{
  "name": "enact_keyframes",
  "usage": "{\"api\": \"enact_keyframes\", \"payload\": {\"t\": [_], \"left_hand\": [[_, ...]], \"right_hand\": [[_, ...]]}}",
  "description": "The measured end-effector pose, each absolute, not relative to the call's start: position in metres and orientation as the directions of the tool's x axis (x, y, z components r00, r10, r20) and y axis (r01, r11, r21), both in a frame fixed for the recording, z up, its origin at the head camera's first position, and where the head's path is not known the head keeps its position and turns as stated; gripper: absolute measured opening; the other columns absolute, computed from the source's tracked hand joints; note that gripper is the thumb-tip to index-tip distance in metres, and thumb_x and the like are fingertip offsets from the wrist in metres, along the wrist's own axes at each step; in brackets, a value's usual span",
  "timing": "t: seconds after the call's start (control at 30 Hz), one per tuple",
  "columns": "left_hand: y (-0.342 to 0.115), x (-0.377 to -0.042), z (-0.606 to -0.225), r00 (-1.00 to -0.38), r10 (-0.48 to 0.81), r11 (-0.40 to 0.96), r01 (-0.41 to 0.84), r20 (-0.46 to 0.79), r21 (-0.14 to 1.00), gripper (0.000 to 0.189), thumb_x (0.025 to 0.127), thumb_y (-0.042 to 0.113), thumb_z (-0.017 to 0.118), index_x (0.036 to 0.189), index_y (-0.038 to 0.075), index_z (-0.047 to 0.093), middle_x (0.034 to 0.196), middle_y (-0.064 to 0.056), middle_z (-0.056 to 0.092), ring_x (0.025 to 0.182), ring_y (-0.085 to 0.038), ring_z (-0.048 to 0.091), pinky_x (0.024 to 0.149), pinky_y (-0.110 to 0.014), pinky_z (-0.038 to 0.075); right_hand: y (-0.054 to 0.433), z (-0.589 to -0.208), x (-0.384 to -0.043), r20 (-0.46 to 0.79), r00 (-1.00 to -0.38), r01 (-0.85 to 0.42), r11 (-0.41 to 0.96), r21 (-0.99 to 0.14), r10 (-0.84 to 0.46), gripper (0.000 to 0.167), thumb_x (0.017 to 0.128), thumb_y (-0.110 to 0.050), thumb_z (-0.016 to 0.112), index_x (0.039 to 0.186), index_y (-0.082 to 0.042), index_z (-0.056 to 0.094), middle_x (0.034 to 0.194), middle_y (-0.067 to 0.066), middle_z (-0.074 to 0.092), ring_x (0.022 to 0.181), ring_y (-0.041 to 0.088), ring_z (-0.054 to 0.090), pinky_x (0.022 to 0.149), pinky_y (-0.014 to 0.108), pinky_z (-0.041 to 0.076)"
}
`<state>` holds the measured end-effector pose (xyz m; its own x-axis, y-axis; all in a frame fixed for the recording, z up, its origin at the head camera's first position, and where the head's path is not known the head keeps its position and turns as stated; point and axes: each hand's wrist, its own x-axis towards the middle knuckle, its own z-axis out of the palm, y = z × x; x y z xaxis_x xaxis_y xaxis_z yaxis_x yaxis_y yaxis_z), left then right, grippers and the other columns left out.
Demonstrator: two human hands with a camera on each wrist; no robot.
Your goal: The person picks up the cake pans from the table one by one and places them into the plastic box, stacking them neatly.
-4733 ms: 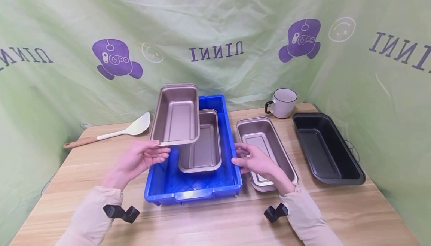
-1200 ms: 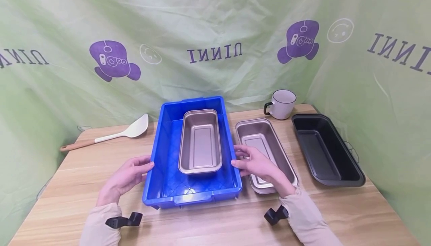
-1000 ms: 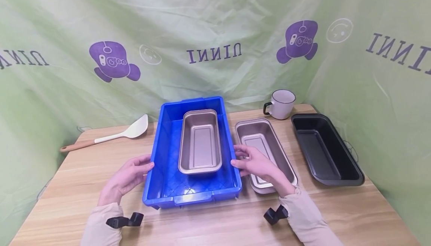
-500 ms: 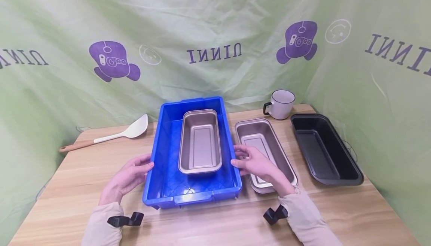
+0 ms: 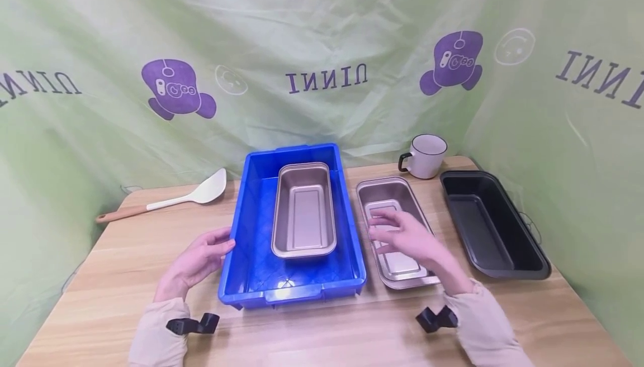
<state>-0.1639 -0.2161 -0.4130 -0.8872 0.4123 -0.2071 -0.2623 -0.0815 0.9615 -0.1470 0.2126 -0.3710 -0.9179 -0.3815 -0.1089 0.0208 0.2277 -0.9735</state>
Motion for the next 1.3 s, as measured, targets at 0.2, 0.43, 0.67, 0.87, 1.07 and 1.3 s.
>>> {"api": "enact_keyframes", "payload": {"t": [0.2, 0.43, 0.67, 0.87, 1.07, 1.3], "left_hand": [[-0.216, -0.162, -0.411, -0.888, 0.412, -0.08, -0.259, -0.205, 0.963, 0.062, 0.094, 0.002, 0.051, 0.144, -0.016, 0.018, 0.13, -0.02, 0.049, 0.109, -0.019, 0.057, 0.093, -0.032, 0.049], [-0.215, -0.162, -0.41, -0.887, 0.411, -0.087, -0.267, -0.21, 0.96, 0.062, 0.094, 0.001, 0.05, 0.144, -0.016, 0.017, 0.129, -0.018, 0.05, 0.106, -0.016, 0.058, 0.092, -0.032, 0.049], [-0.215, -0.163, -0.412, -0.884, 0.418, -0.093, -0.269, -0.207, 0.959, 0.062, 0.094, 0.002, 0.051, 0.144, -0.016, 0.018, 0.128, -0.017, 0.051, 0.106, -0.016, 0.058, 0.092, -0.032, 0.049], [-0.217, -0.164, -0.414, -0.886, 0.419, -0.101, -0.263, -0.198, 0.96, 0.063, 0.095, 0.002, 0.051, 0.144, -0.016, 0.017, 0.128, -0.018, 0.05, 0.106, -0.016, 0.058, 0.093, -0.034, 0.049], [-0.218, -0.164, -0.415, -0.886, 0.421, -0.098, -0.26, -0.197, 0.961, 0.064, 0.095, 0.004, 0.052, 0.144, -0.016, 0.017, 0.129, -0.018, 0.05, 0.106, -0.017, 0.059, 0.092, -0.034, 0.05], [-0.219, -0.165, -0.418, -0.886, 0.423, -0.1, -0.252, -0.188, 0.962, 0.063, 0.095, 0.004, 0.052, 0.144, -0.016, 0.017, 0.131, -0.021, 0.047, 0.107, -0.017, 0.059, 0.092, -0.035, 0.05]], "right_hand": [[0.256, -0.365, -0.136, -0.027, -0.963, -0.105, 0.465, -0.879, -0.27, 0.053, 0.096, -0.017, 0.059, 0.137, 0.011, 0.042, 0.135, 0.029, 0.048, 0.105, 0.001, 0.057, 0.085, 0.015, 0.048], [0.305, -0.371, -0.126, 0.068, -0.986, -0.15, 0.621, -0.769, -0.153, 0.049, 0.095, -0.016, 0.061, 0.132, 0.012, 0.047, 0.122, 0.011, 0.062, 0.096, -0.015, 0.052, 0.077, 0.005, 0.043], [0.332, -0.381, -0.115, 0.044, -0.986, -0.147, 0.703, -0.696, -0.162, 0.047, 0.093, -0.015, 0.063, 0.127, 0.016, 0.049, 0.113, 0.01, 0.067, 0.092, -0.013, 0.056, 0.072, 0.004, 0.042], [0.33, -0.391, -0.103, -0.057, -0.964, -0.132, 0.653, -0.746, -0.26, 0.049, 0.095, -0.008, 0.058, 0.128, 0.023, 0.041, 0.114, 0.035, 0.059, 0.091, -0.011, 0.056, 0.073, 0.014, 0.05], [0.326, -0.406, -0.096, -0.216, -0.892, 0.001, 0.477, -0.879, -0.398, 0.037, 0.1, -0.007, 0.046, 0.111, 0.028, 0.042, 0.093, 0.023, 0.066, 0.08, 0.007, 0.065, 0.069, 0.029, 0.058], [0.328, -0.422, -0.095, -0.236, -0.843, 0.074, 0.331, -0.941, -0.484, 0.028, 0.104, -0.008, 0.038, 0.092, 0.01, 0.055, 0.084, 0.006, 0.066, 0.078, 0.011, 0.065, 0.072, 0.025, 0.057]]}}
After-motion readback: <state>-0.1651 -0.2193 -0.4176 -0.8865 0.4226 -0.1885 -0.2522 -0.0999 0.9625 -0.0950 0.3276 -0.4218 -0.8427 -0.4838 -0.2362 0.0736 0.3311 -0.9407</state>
